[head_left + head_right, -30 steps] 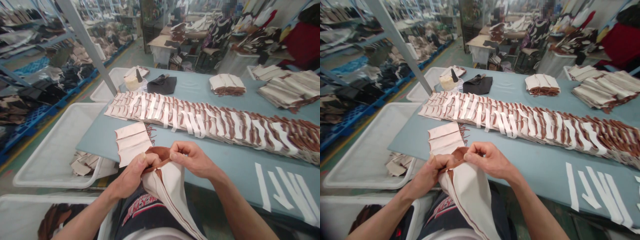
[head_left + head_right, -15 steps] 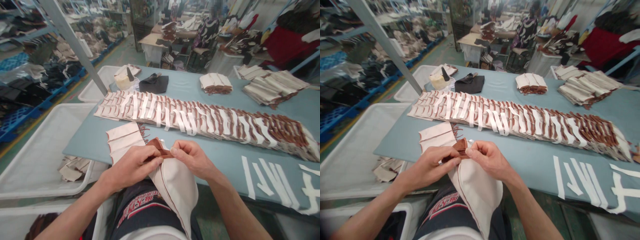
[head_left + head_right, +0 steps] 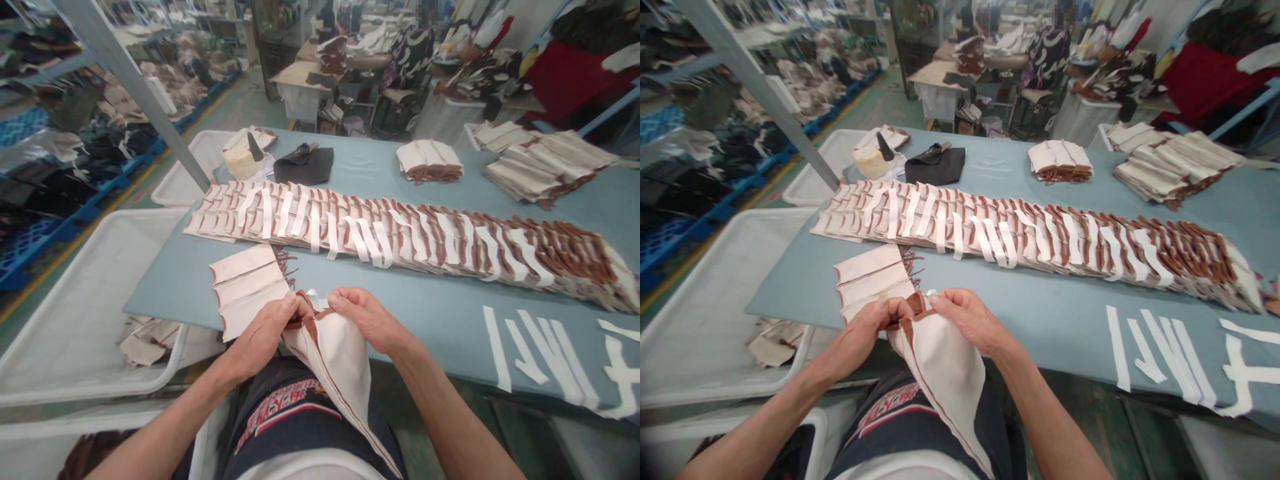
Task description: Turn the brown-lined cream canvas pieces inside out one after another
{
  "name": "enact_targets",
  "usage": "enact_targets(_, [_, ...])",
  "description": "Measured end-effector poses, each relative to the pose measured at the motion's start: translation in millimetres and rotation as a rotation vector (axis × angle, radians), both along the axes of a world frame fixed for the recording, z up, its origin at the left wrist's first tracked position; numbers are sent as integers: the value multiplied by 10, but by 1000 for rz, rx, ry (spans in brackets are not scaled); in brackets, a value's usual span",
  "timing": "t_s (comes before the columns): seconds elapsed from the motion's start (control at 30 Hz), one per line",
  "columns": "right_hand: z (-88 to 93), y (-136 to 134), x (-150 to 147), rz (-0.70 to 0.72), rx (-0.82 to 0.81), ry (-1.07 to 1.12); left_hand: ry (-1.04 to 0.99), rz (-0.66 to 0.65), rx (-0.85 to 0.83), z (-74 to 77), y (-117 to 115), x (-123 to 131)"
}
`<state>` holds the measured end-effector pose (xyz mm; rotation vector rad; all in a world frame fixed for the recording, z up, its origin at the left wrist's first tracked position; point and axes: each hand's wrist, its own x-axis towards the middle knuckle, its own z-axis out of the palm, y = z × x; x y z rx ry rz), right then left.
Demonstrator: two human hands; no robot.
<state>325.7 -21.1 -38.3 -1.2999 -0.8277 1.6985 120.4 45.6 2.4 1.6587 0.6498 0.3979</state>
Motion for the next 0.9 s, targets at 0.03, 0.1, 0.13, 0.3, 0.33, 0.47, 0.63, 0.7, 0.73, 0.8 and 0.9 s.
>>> enact_targets(0.03, [-6, 0, -5, 3, -5, -2, 9, -3, -21, -2, 7, -8])
enact_targets(0.1, [-19, 0, -14, 3, -4, -15, 52, -7, -56, 1, 12, -2])
enact_targets(0.13, [-27, 1, -19, -2, 4, -28, 77, -7, -69, 2, 9, 11])
enact_targets(0.3, [-27, -33, -59, -90, 114, -178, 132, -10, -98, -26, -22, 50])
enact_targets(0.33, [-7, -50, -71, -114, 151, -219, 130, -17, -107, -30, -25, 44])
enact_targets(0.47, [128, -137, -104, -150, 555, -481, 93, -90, -97, 15, -2, 12])
enact_targets(0.63, [301, -160, -76, -65, 1015, -692, 93, -168, -18, 119, 65, 36])
enact_targets(0.7, [340, -136, -55, -9, 1019, -782, 98, -166, 7, 130, 78, 54])
enact_targets(0.73, [350, -121, -45, 14, 1011, -820, 104, -159, 7, 129, 82, 61])
enact_targets(0.8, [352, -85, -30, 58, 1007, -887, 124, -134, -14, 120, 86, 68])
enact_targets(0.9, [323, -16, -32, 86, 1047, -982, 144, -71, -55, 98, 80, 71])
